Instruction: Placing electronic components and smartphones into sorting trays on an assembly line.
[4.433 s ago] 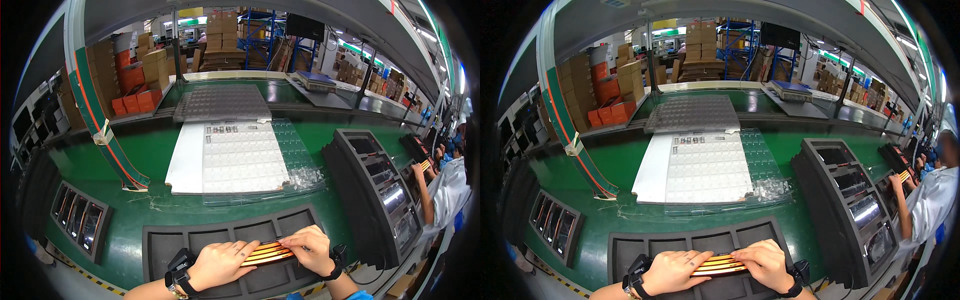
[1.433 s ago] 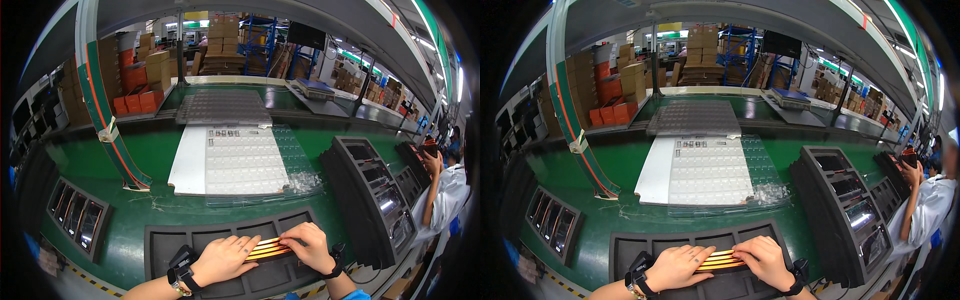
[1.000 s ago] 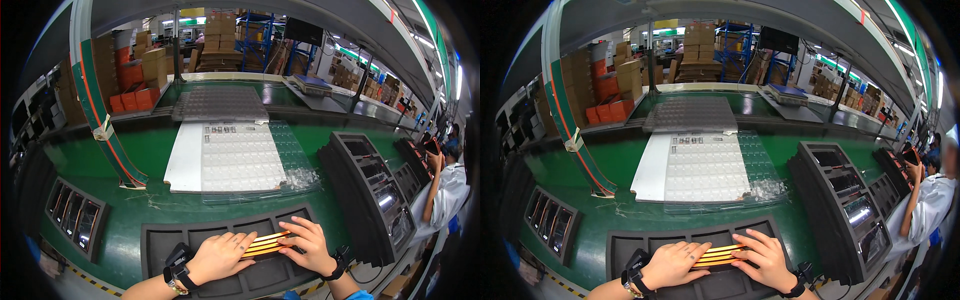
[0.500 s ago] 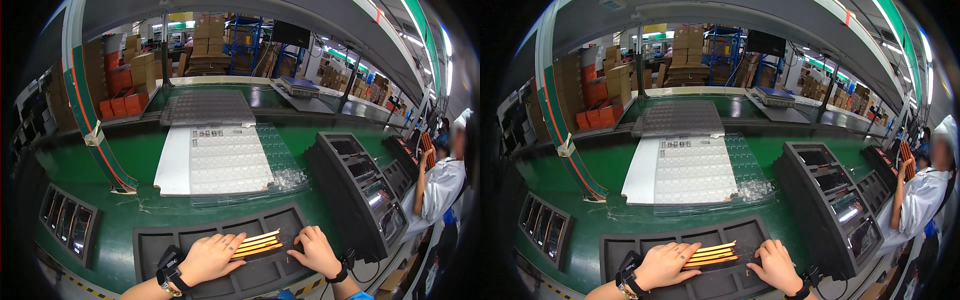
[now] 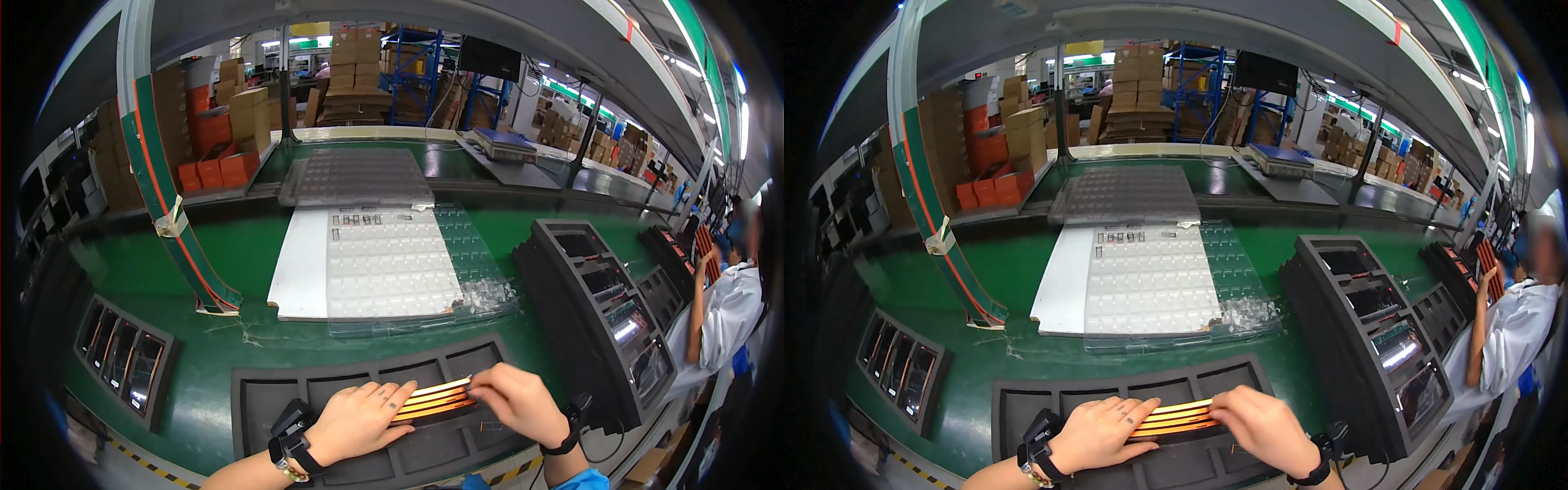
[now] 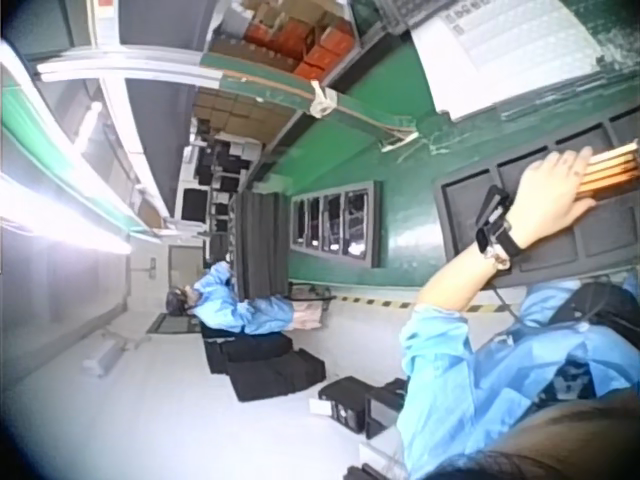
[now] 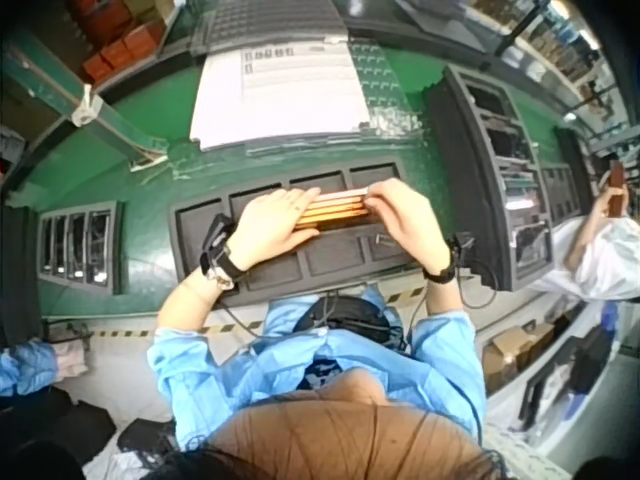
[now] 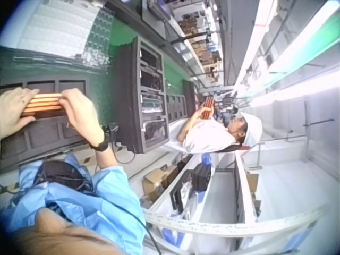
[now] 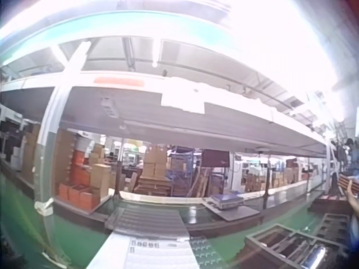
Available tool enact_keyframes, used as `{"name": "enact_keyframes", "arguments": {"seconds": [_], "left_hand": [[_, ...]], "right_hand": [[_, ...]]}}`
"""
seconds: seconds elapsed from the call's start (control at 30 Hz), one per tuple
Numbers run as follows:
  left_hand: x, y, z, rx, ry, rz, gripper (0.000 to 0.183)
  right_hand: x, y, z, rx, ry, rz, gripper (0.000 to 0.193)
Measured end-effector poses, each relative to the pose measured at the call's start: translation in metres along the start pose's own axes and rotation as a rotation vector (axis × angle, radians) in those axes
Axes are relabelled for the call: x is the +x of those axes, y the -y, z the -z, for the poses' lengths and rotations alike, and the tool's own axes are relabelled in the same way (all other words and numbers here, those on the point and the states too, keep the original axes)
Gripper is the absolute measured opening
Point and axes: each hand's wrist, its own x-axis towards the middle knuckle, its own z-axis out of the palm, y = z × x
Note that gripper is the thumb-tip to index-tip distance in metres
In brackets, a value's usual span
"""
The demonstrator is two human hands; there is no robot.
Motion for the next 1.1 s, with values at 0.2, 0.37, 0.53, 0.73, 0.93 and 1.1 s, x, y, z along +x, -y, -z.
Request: {"name": "enact_keyframes", "arguments": {"seconds": [0.2,0.37,0.53,0.73,0.93,1.1], "left_hand": [[0.002,0.000,-0.002,-0.012,-0.001,-0.011,0.063],[0.001,0.002,-0.002,0.004,-0.005,-0.010,0.064],[0.001,0.002,-0.003,0.000,-0.003,-0.010,0.064],[0.001,0.001,-0.002,0.001,0.005,-0.006,0.064],[0.001,0.002,-0.002,0.006,-0.002,-0.007,0.063],[0.002,0.002,-0.003,0.008,0.003,-0.010,0.063]], "right_hand": [[0.012,0.003,-0.005,-0.171,0.139,0.216,0.014],[0.019,0.010,0.001,-0.314,0.210,0.305,0.020],[0.024,0.013,0.005,-0.385,0.278,0.308,0.020],[0.027,0.017,0.006,-0.415,0.313,0.336,0.020],[0.029,0.019,0.005,-0.435,0.302,0.330,0.020],[0.031,0.016,0.008,-0.423,0.336,0.337,0.013]]}}
